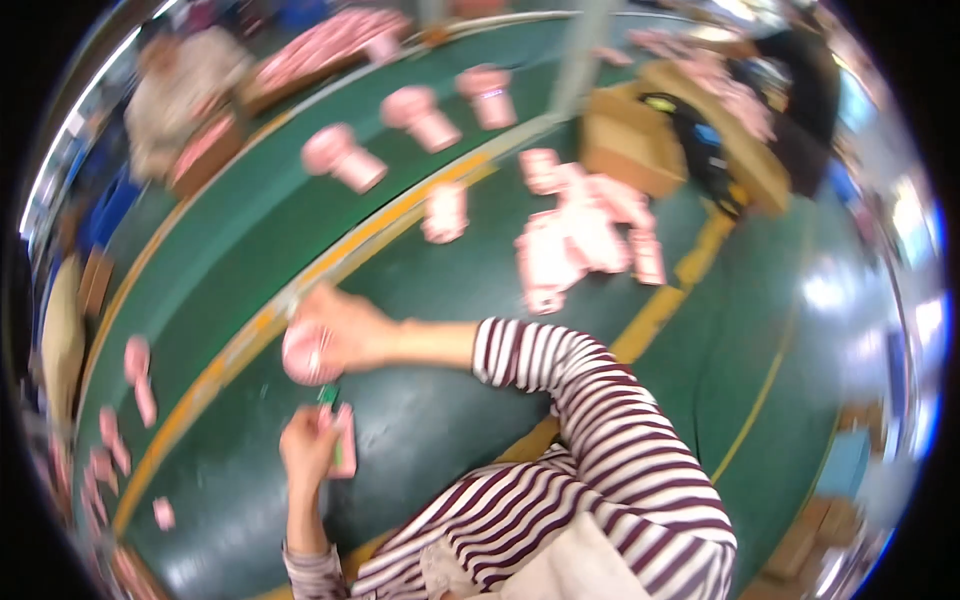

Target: The person assembles portable mini fans by fitting the fan head and internal electronics into the handle base, pressing a handle cover onto each fan by hand, and placing the assembled fans onto the conveyor belt.

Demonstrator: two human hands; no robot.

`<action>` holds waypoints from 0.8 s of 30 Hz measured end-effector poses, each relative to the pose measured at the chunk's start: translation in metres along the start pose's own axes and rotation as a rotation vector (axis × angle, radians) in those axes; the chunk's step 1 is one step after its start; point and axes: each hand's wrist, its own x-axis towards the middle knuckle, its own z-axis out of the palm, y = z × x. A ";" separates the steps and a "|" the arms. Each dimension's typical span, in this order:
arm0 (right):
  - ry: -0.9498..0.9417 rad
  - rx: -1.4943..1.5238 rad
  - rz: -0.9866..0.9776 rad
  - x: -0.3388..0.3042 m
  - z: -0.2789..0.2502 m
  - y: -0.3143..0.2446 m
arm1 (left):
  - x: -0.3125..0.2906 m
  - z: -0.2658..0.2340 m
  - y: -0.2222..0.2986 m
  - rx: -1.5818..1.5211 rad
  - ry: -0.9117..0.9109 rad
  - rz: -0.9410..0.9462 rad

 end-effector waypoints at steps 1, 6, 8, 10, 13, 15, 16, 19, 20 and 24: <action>-0.059 -0.042 -0.251 -0.009 -0.007 -0.004 | -0.004 -0.002 -0.003 -0.096 -0.011 -0.044; -0.073 -0.373 -0.613 -0.068 -0.030 -0.010 | -0.005 -0.002 -0.029 -0.793 -0.189 -0.176; -0.084 -0.447 -0.670 -0.093 -0.040 0.000 | -0.004 -0.001 -0.035 -0.579 -0.277 -0.093; -0.082 -0.503 -0.577 -0.114 -0.046 0.007 | -0.007 -0.009 -0.024 -0.690 -0.312 -0.282; 0.021 -0.476 -0.162 -0.123 -0.037 -0.003 | -0.017 -0.025 0.009 -1.009 -0.416 -0.452; 0.191 -0.436 0.049 -0.109 -0.019 -0.016 | -0.022 -0.025 0.016 -1.047 -0.406 -0.469; 0.202 -0.409 0.087 -0.101 -0.013 -0.024 | -0.024 -0.026 0.018 -1.069 -0.430 -0.439; 0.155 -0.398 0.169 -0.085 0.011 -0.034 | -0.025 -0.024 0.014 -1.105 -0.488 -0.390; 0.115 -0.405 0.212 -0.082 0.018 -0.035 | -0.026 -0.023 0.015 -1.117 -0.498 -0.372; -0.019 -0.250 0.272 -0.071 0.015 -0.045 | -0.034 -0.017 0.023 -1.165 -0.431 -0.368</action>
